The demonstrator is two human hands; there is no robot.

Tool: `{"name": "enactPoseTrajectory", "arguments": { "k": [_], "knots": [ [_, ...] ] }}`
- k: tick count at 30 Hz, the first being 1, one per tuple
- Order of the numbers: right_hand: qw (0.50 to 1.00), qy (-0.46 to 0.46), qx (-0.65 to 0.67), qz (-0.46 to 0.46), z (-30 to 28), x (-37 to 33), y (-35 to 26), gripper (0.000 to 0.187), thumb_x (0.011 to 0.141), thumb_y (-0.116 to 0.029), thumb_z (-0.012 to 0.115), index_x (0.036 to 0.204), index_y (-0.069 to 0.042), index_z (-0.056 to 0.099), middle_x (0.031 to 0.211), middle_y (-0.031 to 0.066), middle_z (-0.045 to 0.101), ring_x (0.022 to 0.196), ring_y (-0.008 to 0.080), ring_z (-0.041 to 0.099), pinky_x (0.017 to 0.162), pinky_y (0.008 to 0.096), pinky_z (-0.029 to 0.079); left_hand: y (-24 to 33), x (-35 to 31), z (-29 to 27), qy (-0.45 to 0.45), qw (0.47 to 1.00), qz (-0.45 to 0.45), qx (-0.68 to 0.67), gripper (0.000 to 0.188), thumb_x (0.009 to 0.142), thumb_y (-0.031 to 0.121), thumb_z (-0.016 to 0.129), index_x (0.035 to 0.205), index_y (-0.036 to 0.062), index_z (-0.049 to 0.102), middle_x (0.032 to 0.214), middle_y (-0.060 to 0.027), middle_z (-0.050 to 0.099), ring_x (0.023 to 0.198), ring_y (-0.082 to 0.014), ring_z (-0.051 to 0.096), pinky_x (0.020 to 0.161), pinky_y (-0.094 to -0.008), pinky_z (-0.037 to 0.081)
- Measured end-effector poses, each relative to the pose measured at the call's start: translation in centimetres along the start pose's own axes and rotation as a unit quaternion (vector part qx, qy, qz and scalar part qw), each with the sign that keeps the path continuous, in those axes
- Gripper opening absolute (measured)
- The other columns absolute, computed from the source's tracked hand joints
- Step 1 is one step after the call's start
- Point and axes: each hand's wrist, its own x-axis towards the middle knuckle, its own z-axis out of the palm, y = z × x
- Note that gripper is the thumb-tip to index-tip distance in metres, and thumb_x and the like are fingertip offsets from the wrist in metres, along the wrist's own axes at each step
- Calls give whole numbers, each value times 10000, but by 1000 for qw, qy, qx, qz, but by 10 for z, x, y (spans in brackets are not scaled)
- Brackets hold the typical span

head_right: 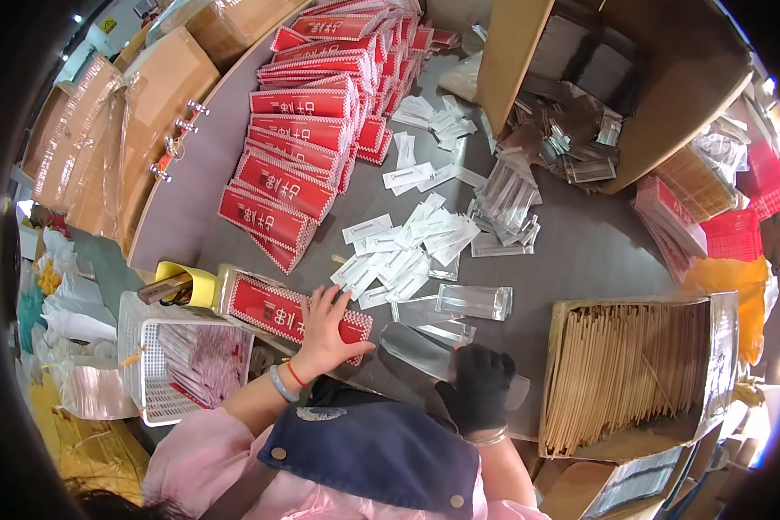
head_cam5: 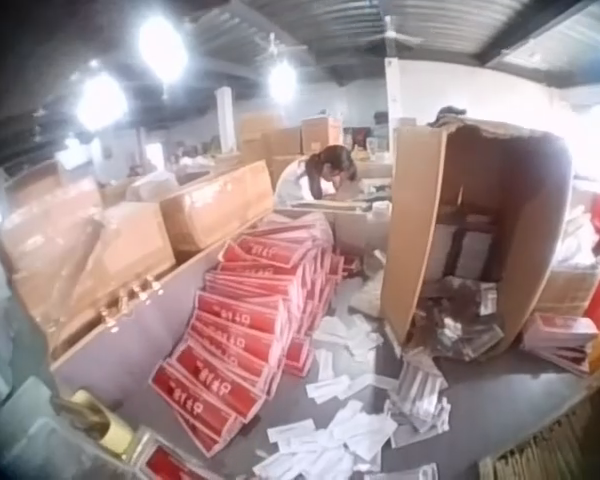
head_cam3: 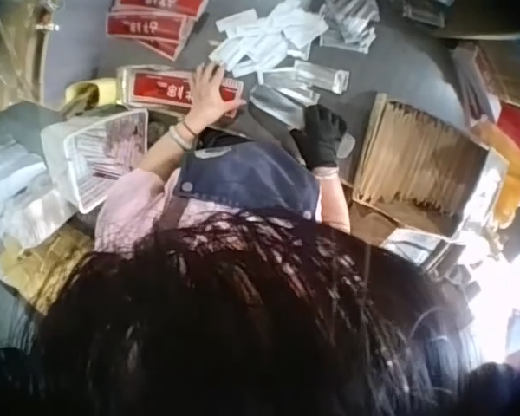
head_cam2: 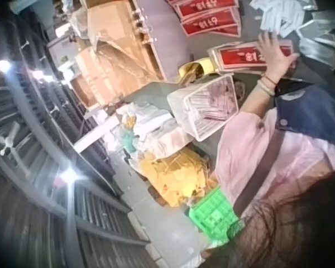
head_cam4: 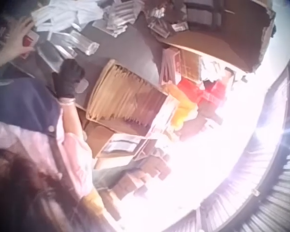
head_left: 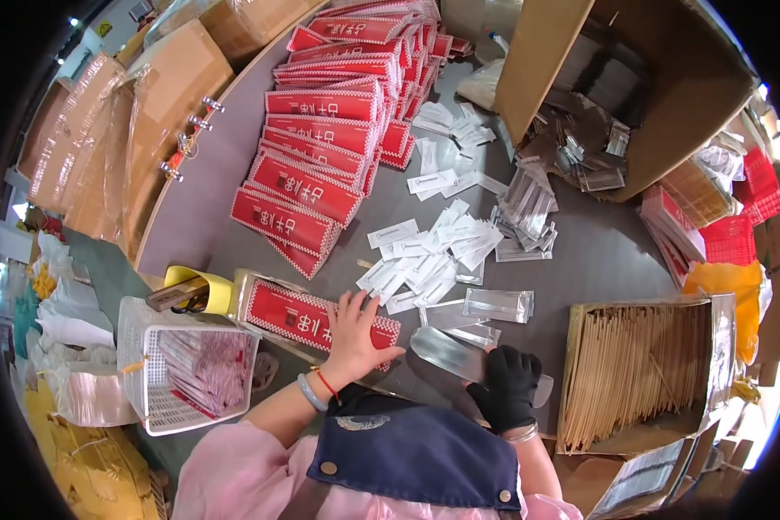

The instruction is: Packing wooden chopsticks into individual plastic sleeves along with instructional cards.

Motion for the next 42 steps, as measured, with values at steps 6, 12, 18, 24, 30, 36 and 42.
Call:
{"name": "enactPoseTrajectory", "arguments": {
  "k": [6, 12, 18, 24, 30, 36, 42],
  "knots": [
    [998, -48, 16, -41, 4, 0, 1, 620, 651, -397, 808, 1144, -103, 574, 1026, 102, 569, 1005, 306, 530, 906, 471, 352, -5, 1, 2, -4, 997, -5, -71, 971, 575, 470, 875, 1342, 27, 478, 1388, -183, 424, 1328, -413, 327, 1093, -659, 191],
    [989, -6, 109, -103, 68, 27, -34, 675, 637, -481, 800, 1153, -107, 578, 1071, 115, 581, 1000, 324, 543, 879, 474, 380, -5, 4, 2, -34, 996, 14, -82, 972, 606, 458, 872, 1369, 32, 447, 1407, -198, 398, 1345, -433, 306, 1076, -690, 189],
    [988, 117, 104, 9, 26, 21, 10, 600, 681, -312, 838, 1180, -75, 605, 1145, 133, 608, 1074, 337, 571, 934, 442, 440, -2, 91, 21, 107, 980, 118, -118, 443, 753, 227, 772, 1139, 62, 632, 1170, -134, 589, 1117, -336, 524, 896, -474, 421],
    [930, 308, -3, 202, -17, -70, 148, 421, 744, 0, 767, 1133, -14, 606, 1117, 113, 613, 1091, 280, 573, 994, 372, 445, 0, 145, 22, 4, 999, 34, 2, 193, 774, 187, 731, 928, 90, 666, 1032, -103, 633, 999, -312, 570, 822, -472, 421],
    [829, 330, -35, 450, -27, -161, 239, 370, 818, -153, 728, 1128, 22, 630, 1092, 169, 644, 1041, 327, 601, 951, 409, 469, 35, 127, 15, -67, 966, 39, -247, 207, 827, 233, 705, 850, 34, 653, 786, -158, 666, 730, -331, 663, 660, -388, 515],
    [876, 194, -115, 426, -30, -158, 243, 257, 795, -108, 604, 1022, 9, 628, 978, 186, 637, 962, 361, 610, 867, 426, 480, 94, 98, 63, -107, 963, 171, -180, 218, 792, 219, 725, 923, 66, 642, 911, -118, 634, 896, -317, 605, 756, -442, 475],
    [866, 91, -88, 483, -48, -140, 231, 218, 757, -124, 604, 951, -30, 575, 961, 170, 611, 943, 383, 593, 822, 461, 475, 105, 102, 68, -53, 977, 204, -42, 374, 735, 206, 779, 1056, 103, 618, 1069, -94, 543, 992, -285, 526, 793, -446, 426]
  ]
}}
